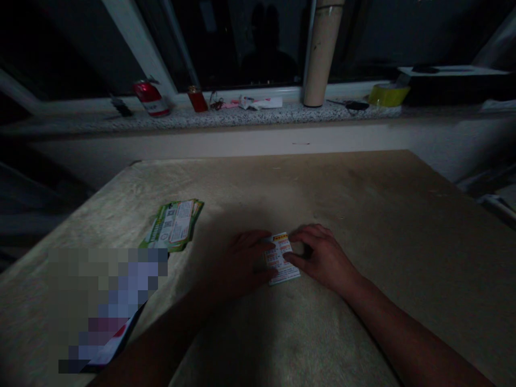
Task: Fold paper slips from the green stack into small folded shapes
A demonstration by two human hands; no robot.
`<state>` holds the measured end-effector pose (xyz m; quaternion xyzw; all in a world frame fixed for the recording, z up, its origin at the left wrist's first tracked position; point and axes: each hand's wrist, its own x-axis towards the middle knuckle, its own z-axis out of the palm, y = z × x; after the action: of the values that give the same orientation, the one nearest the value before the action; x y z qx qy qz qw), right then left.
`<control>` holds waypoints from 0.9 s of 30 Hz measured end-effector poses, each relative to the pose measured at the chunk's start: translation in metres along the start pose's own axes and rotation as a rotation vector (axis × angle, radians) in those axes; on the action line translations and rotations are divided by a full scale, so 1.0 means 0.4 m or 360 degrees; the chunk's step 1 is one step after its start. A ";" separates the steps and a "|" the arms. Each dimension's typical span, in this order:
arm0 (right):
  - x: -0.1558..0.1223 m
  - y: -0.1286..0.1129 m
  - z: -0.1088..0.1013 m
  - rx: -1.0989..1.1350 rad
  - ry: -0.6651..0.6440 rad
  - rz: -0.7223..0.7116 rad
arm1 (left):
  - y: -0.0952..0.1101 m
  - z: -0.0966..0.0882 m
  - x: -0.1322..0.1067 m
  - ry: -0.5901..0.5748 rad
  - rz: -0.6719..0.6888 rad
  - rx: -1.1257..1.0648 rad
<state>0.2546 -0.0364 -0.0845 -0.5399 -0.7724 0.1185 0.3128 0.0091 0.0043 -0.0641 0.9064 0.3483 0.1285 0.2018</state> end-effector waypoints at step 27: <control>0.009 0.003 0.024 -0.0047 0.0020 0.0174 | -0.010 0.006 0.000 0.0049 -0.0025 -0.0087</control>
<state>0.2488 -0.0311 -0.0914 -0.5866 -0.7414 0.1206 0.3029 0.0078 0.0064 -0.0679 0.8957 0.3547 0.1504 0.2222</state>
